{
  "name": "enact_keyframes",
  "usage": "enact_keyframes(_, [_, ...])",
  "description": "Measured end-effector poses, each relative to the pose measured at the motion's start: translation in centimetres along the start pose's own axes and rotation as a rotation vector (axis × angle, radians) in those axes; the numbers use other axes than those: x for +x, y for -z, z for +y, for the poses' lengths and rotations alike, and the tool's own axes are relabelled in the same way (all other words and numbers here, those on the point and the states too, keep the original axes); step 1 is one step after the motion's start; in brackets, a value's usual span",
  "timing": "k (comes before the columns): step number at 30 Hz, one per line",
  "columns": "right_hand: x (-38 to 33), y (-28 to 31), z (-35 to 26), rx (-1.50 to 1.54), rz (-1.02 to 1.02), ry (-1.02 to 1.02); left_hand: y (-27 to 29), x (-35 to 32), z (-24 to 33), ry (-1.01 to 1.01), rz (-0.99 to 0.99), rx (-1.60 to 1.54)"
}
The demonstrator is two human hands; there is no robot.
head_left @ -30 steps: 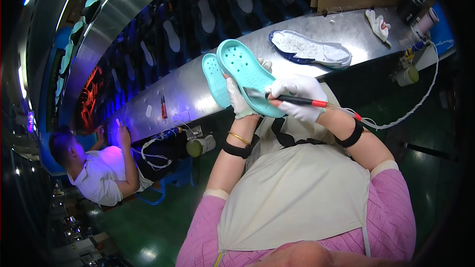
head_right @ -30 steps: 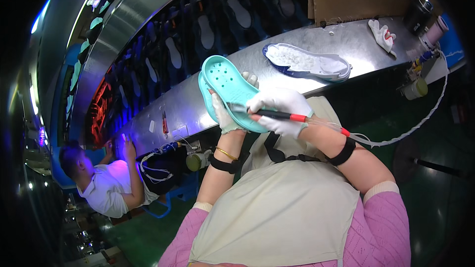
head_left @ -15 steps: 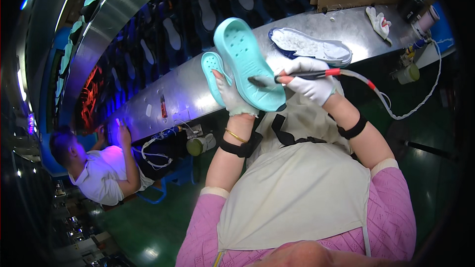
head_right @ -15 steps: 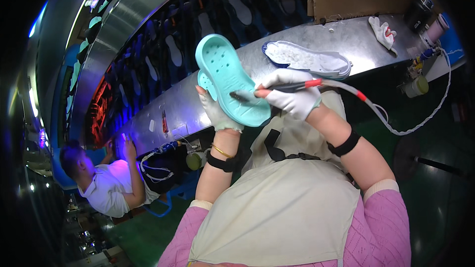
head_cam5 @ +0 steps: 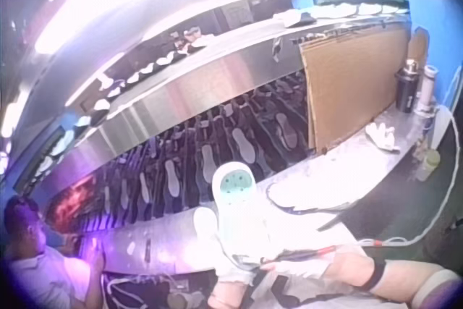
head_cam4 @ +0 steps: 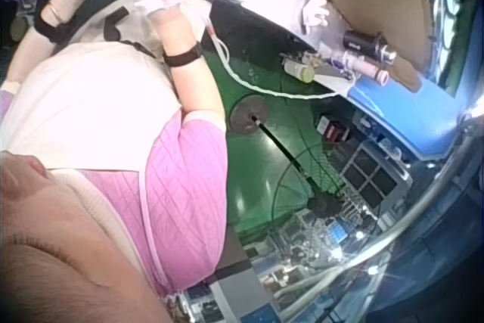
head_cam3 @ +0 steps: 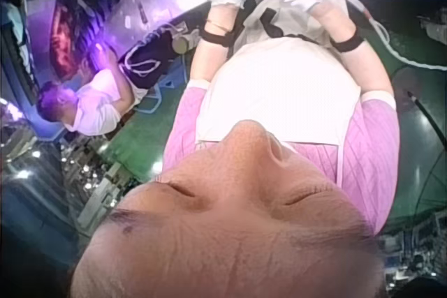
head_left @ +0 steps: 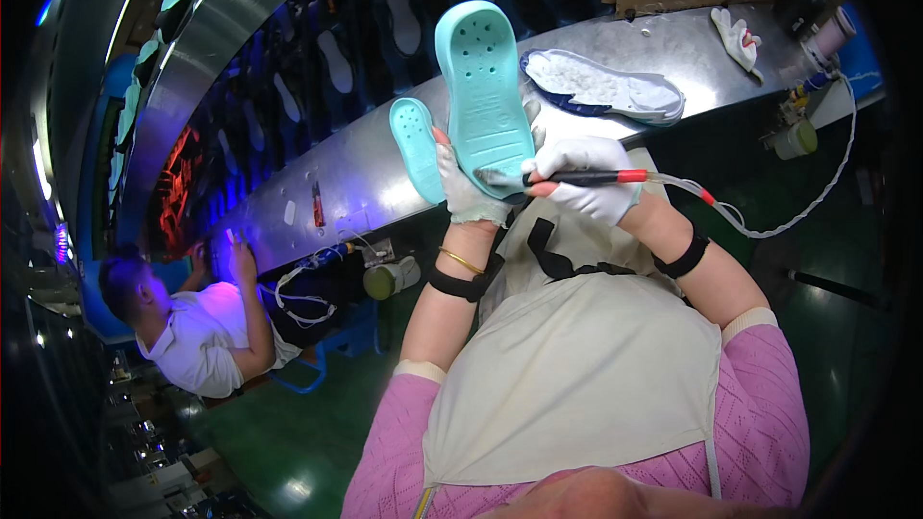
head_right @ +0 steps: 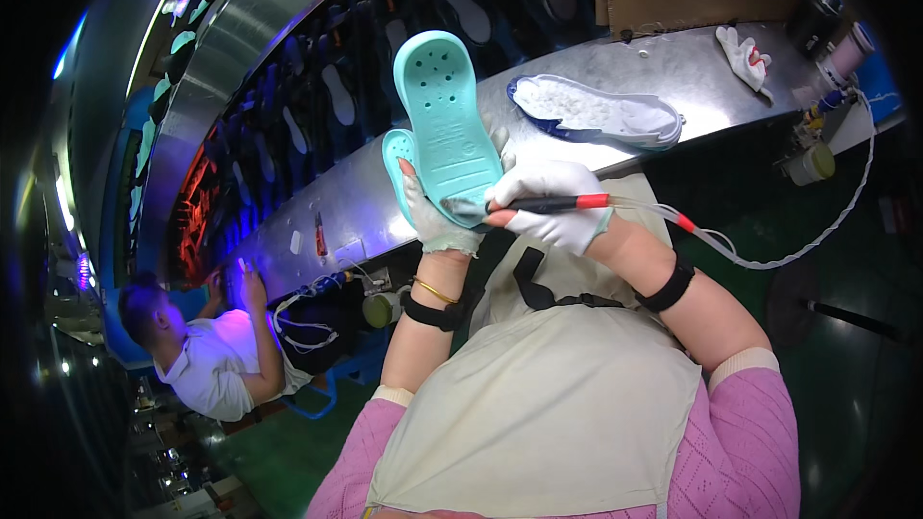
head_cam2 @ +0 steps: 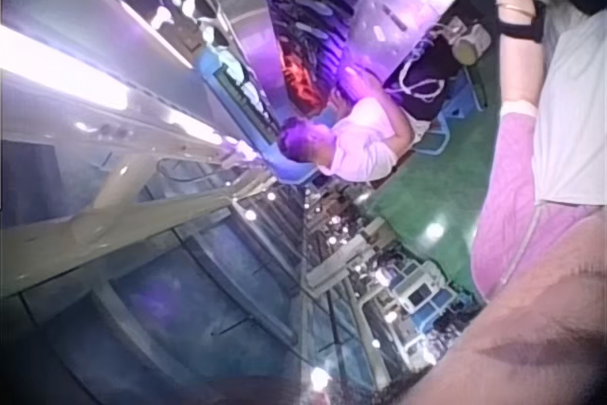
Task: The person is using a brush tool to apply a liquid substance, likely adhesive or primer, to the interior of turquoise shoe soles.
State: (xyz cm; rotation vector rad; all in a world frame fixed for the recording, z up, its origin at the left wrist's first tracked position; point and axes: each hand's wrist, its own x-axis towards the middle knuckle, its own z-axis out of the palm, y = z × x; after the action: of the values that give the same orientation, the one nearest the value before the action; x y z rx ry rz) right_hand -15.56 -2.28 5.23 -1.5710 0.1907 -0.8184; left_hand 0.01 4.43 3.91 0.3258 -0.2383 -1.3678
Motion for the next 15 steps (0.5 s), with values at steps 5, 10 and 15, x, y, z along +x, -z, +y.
enact_keyframes(5, [0.7,0.9,0.6,0.080,0.072,-0.155,-0.7,0.2,0.3,0.035,0.005,0.125])
enact_keyframes(10, [0.6,0.8,0.2,-0.053,-0.117,-0.059,0.5,0.9,2.1,0.142,-0.142,0.231])
enact_keyframes(15, [-1.5,1.4,1.5,0.301,-0.217,-0.378,-0.6,1.0,2.4,0.147,-0.043,0.229])
